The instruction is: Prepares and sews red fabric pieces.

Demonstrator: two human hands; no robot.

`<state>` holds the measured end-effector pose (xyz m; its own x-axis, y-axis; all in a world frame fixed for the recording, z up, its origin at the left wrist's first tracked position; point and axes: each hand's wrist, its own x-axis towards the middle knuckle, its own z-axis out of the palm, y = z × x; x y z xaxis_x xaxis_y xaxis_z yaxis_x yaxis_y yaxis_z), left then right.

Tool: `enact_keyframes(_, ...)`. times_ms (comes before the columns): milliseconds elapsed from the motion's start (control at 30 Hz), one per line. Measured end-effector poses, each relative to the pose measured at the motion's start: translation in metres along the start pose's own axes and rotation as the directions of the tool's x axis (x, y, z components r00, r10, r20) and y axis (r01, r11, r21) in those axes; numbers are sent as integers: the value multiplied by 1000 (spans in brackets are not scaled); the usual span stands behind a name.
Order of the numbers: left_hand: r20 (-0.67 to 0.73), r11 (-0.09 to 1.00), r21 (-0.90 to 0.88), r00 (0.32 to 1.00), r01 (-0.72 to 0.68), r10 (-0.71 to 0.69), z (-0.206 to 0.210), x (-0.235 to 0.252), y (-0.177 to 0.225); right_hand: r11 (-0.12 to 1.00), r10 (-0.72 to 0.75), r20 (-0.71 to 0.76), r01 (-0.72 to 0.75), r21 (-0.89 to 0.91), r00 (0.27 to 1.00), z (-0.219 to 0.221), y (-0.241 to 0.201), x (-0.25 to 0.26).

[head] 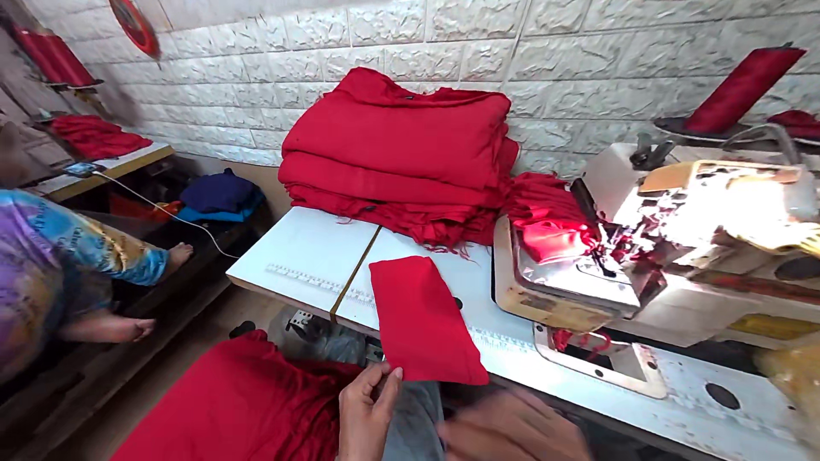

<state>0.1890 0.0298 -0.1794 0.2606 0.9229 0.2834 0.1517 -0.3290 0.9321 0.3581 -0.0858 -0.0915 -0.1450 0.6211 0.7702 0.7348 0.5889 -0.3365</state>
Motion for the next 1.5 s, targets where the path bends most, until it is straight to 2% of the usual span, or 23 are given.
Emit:
enact_keyframes(67, 32, 976, -192, 995, 102, -98, -1, 3, 9, 978, -30, 41, 38, -204, 999, 38, 40, -6)
enact_keyframes(133, 87, 894, -394, 977, 214, -196, -1, 6, 15, 941, -48, 29, 55, -335, 998, 60, 62, -15)
enact_keyframes(200, 119, 818, -504, 961, 275, -250, 1, 9, 17, 925, -49, 4, 47, -377, 999, 69, 70, -17)
enact_keyframes(300, 127, 771, -559, 951, 305, -283, 4, 11, 18, 944, -16, -46, 0, -330, 999, 71, 72, -14)
enact_keyframes(467, 91, 786, -565, 966, 249, -241, 8, 11, 16, 976, 182, -89, -190, -104, 979, 61, 71, -5)
enact_keyframes(600, 45, 829, -512, 970, 226, -237, 9, 7, 12, 949, 311, -61, -313, -29, 949, 51, 71, 1)
enact_keyframes(733, -152, 983, -178, 985, 54, -82, 11, -1, 2, 928, 373, -13, -373, 13, 928, 48, 71, 4)
enact_keyframes(800, -154, 989, -149, 987, 14, -37, 10, -4, 4, 924, 381, 12, -382, 35, 924, 48, 71, 3)
enact_keyframes(933, 59, 948, -300, 994, 107, -93, 12, -6, 15, 934, 353, 60, -355, 46, 934, 51, 66, 4)
enact_keyframes(1067, 45, 934, -319, 987, 162, -156, 14, 2, 20, 971, 240, 102, -240, -14, 965, 56, 62, 4)
enact_keyframes(1167, 58, 924, -329, 981, 194, -185, 10, 4, 20, 971, 225, 130, -212, -106, 966, 58, 59, 3)
enact_keyframes(1300, 62, 891, -399, 976, 217, -210, 9, 3, 18, 963, 185, 81, -164, -212, 979, 61, 58, 2)
enact_keyframes(1400, 49, 915, -368, 986, 166, -159, 9, 1, 17, 947, 219, 40, -203, -247, 975, 60, 57, 5)
enact_keyframes(1500, 18, 929, -350, 992, 120, -121, 11, -2, 14, 944, 275, 44, -262, -200, 960, 57, 58, 6)
